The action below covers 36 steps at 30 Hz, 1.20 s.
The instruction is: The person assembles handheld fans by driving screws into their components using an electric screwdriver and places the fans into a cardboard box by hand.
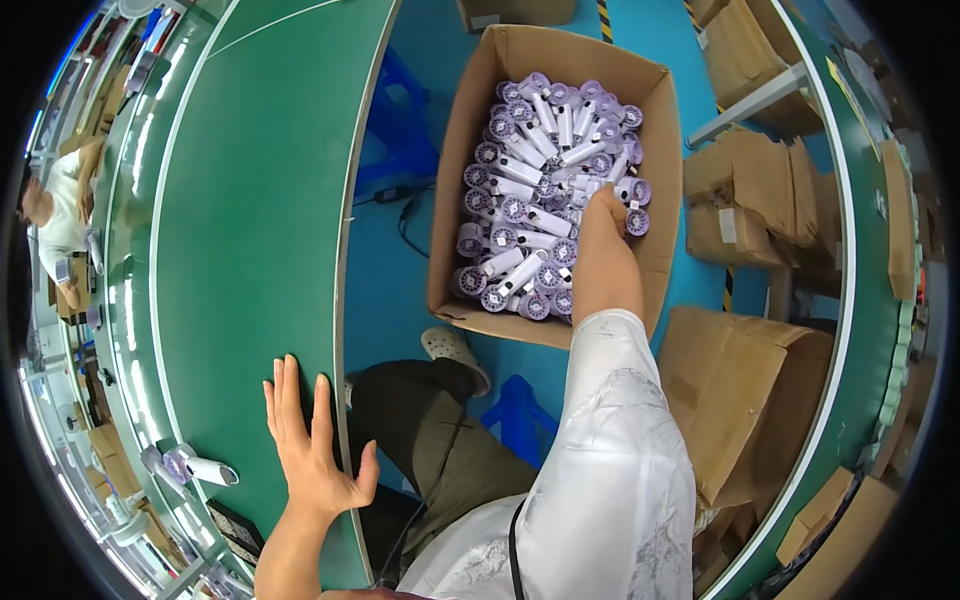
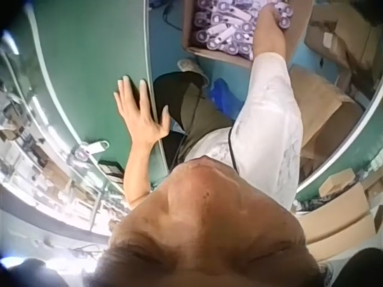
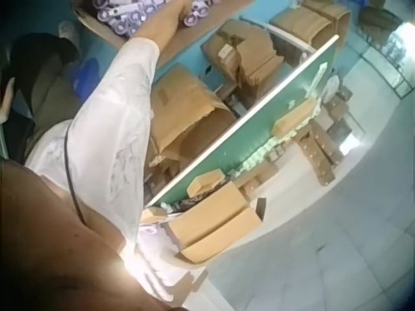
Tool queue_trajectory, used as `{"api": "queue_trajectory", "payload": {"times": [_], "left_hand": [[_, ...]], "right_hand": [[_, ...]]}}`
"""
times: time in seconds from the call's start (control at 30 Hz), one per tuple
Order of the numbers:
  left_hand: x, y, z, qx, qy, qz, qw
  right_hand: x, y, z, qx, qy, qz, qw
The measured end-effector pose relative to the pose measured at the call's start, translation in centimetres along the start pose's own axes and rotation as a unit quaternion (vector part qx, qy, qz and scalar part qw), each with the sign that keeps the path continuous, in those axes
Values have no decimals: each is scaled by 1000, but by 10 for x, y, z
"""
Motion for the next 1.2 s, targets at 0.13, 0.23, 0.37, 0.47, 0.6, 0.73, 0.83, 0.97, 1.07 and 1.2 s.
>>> {"api": "queue_trajectory", "payload": {"times": [0.13,0.23,0.37,0.47,0.6,0.73,0.83,0.97,1.07,1.2], "left_hand": [[-4,7,3,61,33,48,996],[-4,7,4,59,36,50,996],[2,2,-3,0,21,16,1000],[-7,7,11,57,31,64,996],[-5,13,9,0,39,53,998],[-2,9,8,-112,1,6,994],[-13,12,6,-59,-12,22,998],[-29,16,5,-44,-54,13,997],[-36,19,-1,-28,-53,20,998],[-33,23,-14,-135,-144,-24,980]], "right_hand": [[-10,-49,-124,50,-149,208,965],[-23,-56,-125,105,-238,317,912],[22,-18,-14,117,-241,331,905],[-38,-68,-129,63,-135,458,876],[-48,-14,-48,-105,-231,498,829],[-82,-3,53,-174,-246,675,673],[-248,-131,-6,51,-115,862,491],[-495,-289,-80,141,168,948,231],[-604,-458,-140,-75,232,968,60],[-630,-585,-249,-324,216,916,-94]]}}
Point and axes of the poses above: each hand's wrist, its own x-axis towards the middle knuckle, its own z-axis out of the back of the hand, y = z × x, the point moved 3 cm from there along x, towards the middle knuckle, and after that the axes turned 12 degrees about z, right-handed, at the moved point
